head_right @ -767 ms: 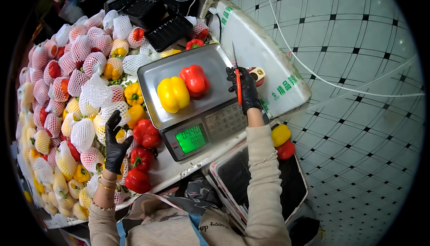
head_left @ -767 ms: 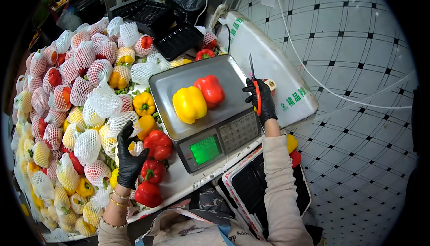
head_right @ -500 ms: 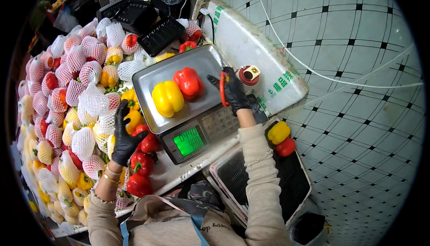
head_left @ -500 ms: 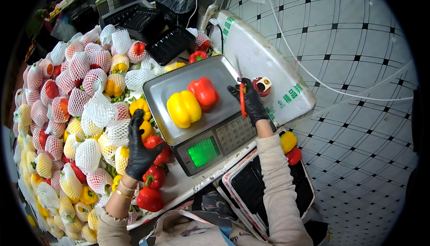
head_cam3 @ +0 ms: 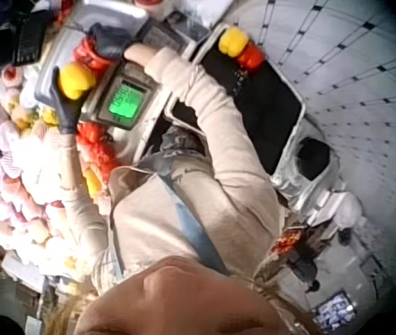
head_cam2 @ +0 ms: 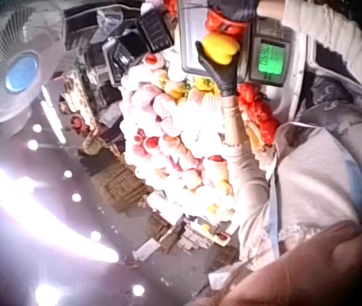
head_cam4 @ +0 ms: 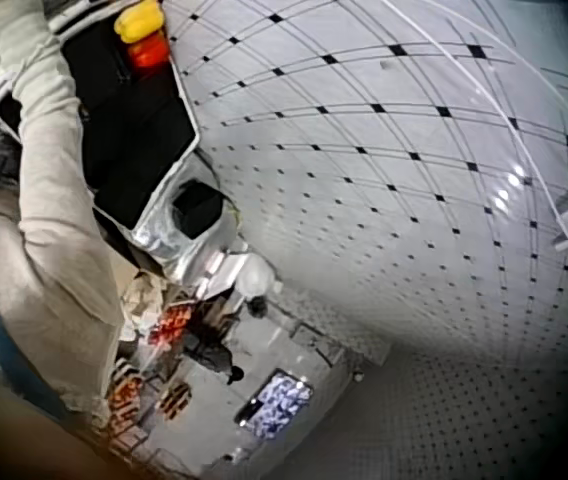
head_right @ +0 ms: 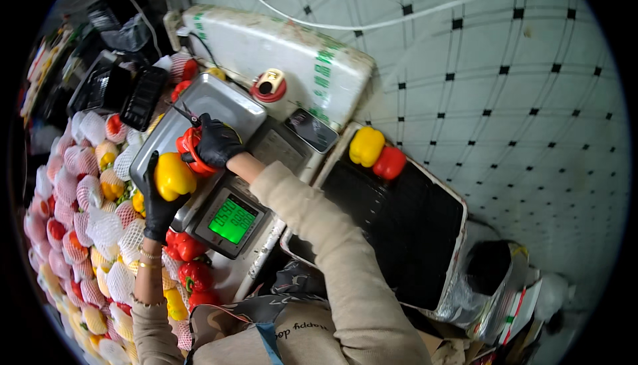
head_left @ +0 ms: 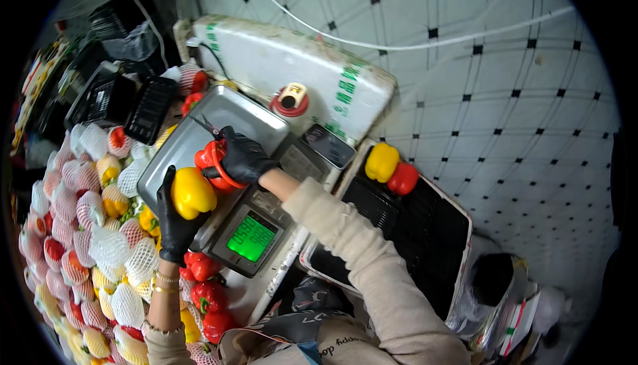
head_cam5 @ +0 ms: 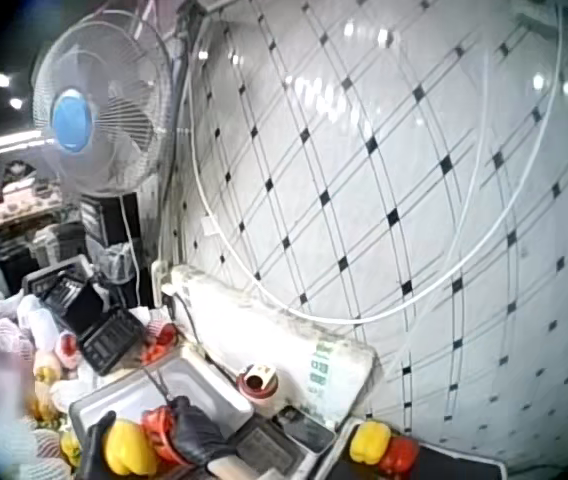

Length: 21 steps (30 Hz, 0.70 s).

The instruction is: The person repeatedly picks bell peppers from a large pile, uses scissors to trim the stems, and places the peppers on a digital scale. The person handles red and yellow bell peppers one at a time, trimming each before weighing.

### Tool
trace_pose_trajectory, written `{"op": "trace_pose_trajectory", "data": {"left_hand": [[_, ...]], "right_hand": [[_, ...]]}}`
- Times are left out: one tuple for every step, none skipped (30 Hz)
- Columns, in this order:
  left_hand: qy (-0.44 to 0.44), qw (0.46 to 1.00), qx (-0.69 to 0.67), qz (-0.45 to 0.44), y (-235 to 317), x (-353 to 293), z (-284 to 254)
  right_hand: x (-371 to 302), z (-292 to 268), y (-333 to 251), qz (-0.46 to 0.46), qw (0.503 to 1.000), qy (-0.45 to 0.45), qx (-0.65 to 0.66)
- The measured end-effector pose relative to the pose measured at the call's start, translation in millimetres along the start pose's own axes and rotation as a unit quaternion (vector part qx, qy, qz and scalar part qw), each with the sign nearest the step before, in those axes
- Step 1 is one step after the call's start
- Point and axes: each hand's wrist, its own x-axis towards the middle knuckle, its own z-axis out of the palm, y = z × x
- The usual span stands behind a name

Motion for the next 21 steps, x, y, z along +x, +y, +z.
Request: {"op": "trace_pose_trajectory", "data": {"left_hand": [[-0.007,0.999,-0.024,0.039,12.0,3.8,5.5],[-0.013,0.996,-0.049,0.077,28.1,8.3,13.8],[-0.045,0.989,-0.127,0.055,53.8,10.2,21.0],[-0.117,0.978,-0.161,0.065,67.8,14.7,33.1],[-0.149,0.970,-0.169,0.089,81.7,14.3,45.1],[-0.180,0.962,-0.172,0.107,93.2,13.8,58.9],[-0.197,0.955,-0.159,0.156,107.3,15.9,77.5],[-0.211,0.945,-0.141,0.204,117.4,15.7,96.3],[-0.232,0.939,-0.158,0.197,127.1,9.8,116.5],[-0.255,0.931,-0.178,0.193,138.2,3.3,139.5],[-0.269,0.920,-0.195,0.208,144.7,0.3,163.8],[-0.285,0.909,-0.209,0.220,150.5,-3.9,187.5],[-0.307,0.899,-0.238,0.205,158.1,-8.9,206.4],[-0.317,0.883,-0.256,0.233,157.4,-11.5,235.7],[-0.316,0.877,-0.257,0.254,156.9,-18.2,256.4],[-0.311,0.872,-0.258,0.275,155.8,-24.3,276.3],[-0.296,0.881,-0.215,0.300,146.8,-32.0,296.4],[-0.317,0.873,-0.210,0.304,145.9,-35.6,305.4],[-0.338,0.867,-0.201,0.306,144.7,-36.6,307.9],[-0.356,0.862,-0.192,0.306,143.0,-36.4,310.4],[-0.368,0.859,-0.214,0.283,141.0,-33.4,303.9]], "right_hand": [[-16.7,-14.5,7.4,-0.020,0.998,0.046,0.031],[-36.2,-28.3,27.8,-0.045,0.990,0.072,0.116],[-67.5,-61.3,27.0,-0.005,0.989,0.049,0.139],[-97.0,-78.2,47.8,0.003,0.983,0.092,0.158],[-118.2,-81.7,77.5,0.009,0.972,0.115,0.204],[-148.9,-95.1,60.5,0.050,0.900,0.135,0.411],[-177.6,-103.5,82.9,0.063,0.910,0.177,0.370],[-205.7,-110.4,96.6,0.134,0.921,0.166,0.326],[-227.8,-107.6,108.9,0.149,0.916,0.223,0.299],[-255.7,-96.0,156.3,0.177,0.929,0.268,0.182],[-273.9,-93.3,171.2,0.214,0.917,0.284,0.181],[-286.7,-91.4,179.6,0.253,0.902,0.297,0.183],[-291.1,-94.3,173.8,0.285,0.908,0.288,0.108],[-293.2,-98.9,160.9,0.316,0.906,0.279,0.033],[-293.9,-103.2,154.7,0.343,0.900,0.267,-0.043],[-296.7,-102.4,158.0,0.297,0.901,0.295,-0.116],[-297.9,-95.4,161.3,0.242,0.897,0.319,-0.186],[-302.1,-90.6,172.5,0.269,0.891,0.319,-0.179],[-305.4,-84.2,182.5,0.295,0.885,0.317,-0.170],[-308.0,-80.6,192.6,0.320,0.878,0.316,-0.164],[-300.5,-84.6,180.7,0.338,0.872,0.316,-0.158]]}}
